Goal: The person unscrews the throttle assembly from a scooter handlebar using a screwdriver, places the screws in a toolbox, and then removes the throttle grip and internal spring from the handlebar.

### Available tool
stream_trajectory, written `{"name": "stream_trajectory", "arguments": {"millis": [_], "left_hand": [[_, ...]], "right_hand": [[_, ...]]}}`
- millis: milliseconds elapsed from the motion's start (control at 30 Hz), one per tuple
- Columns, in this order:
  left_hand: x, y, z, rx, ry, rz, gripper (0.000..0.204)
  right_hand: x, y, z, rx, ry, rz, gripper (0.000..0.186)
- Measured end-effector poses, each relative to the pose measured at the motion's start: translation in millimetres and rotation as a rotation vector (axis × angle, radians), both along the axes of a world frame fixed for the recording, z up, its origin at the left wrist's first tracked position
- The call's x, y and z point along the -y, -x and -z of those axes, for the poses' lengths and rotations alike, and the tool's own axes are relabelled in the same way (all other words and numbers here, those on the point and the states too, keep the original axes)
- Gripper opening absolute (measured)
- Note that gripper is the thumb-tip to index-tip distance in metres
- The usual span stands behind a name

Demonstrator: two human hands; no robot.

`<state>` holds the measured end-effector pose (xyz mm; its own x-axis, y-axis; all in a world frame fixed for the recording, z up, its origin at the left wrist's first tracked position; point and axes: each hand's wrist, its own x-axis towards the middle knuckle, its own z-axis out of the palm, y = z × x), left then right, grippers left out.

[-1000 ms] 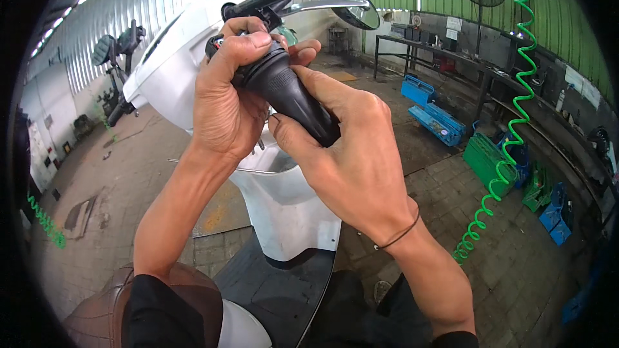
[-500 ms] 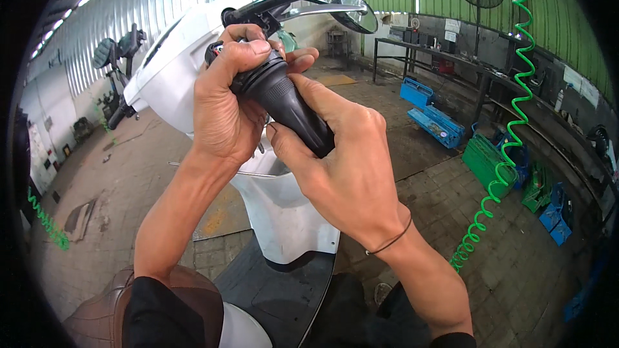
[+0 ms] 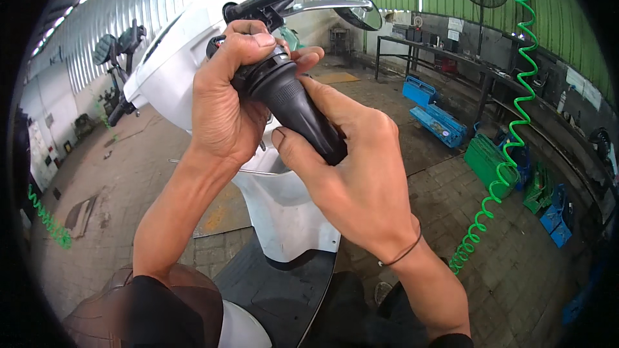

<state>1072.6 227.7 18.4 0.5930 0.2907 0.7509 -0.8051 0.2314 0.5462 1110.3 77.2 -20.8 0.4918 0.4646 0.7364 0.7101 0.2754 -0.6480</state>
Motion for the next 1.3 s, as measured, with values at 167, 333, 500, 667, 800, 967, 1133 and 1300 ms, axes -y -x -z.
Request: {"name": "stream_trajectory", "arguments": {"millis": [167, 333, 500, 667, 800, 967, 1133, 1300], "left_hand": [[-2.9, 2.0, 3.7, -0.050, -0.051, -0.081, 0.022], [-2.4, 0.7, 2.7, -0.003, -0.010, -0.052, 0.018], [2.3, -3.8, 5.9, -0.008, 0.052, -0.104, 0.012], [2.0, -0.7, 5.9, -0.038, 0.035, -0.193, 0.015], [2.3, 0.0, 5.7, -0.032, 0.023, -0.204, 0.015], [12.4, -1.1, 4.2, 0.015, 0.098, -0.206, 0.016], [6.4, -3.3, 2.3, 0.008, 0.104, -0.110, 0.018], [4.3, -3.5, -0.8, 0.036, 0.057, -0.052, 0.018]], "right_hand": [[-4.3, 3.0, -4.2, 0.254, 0.021, 0.223, 0.046], [-8.5, -0.3, -2.1, 0.497, -0.061, 0.373, 0.048], [-11.3, 3.6, 3.2, 0.600, -0.091, 0.548, 0.053], [-13.1, 10.3, 5.0, 0.687, -0.059, 0.743, 0.059], [-15.1, 1.7, 4.3, 0.846, -0.083, 0.889, 0.060], [-10.2, -12.0, -0.3, 0.986, -0.183, 0.904, 0.064], [-0.1, 6.9, -13.8, 0.763, -0.005, 0.783, 0.061], [11.0, -13.9, -15.3, 0.519, -0.132, 0.178, 0.055]]}}
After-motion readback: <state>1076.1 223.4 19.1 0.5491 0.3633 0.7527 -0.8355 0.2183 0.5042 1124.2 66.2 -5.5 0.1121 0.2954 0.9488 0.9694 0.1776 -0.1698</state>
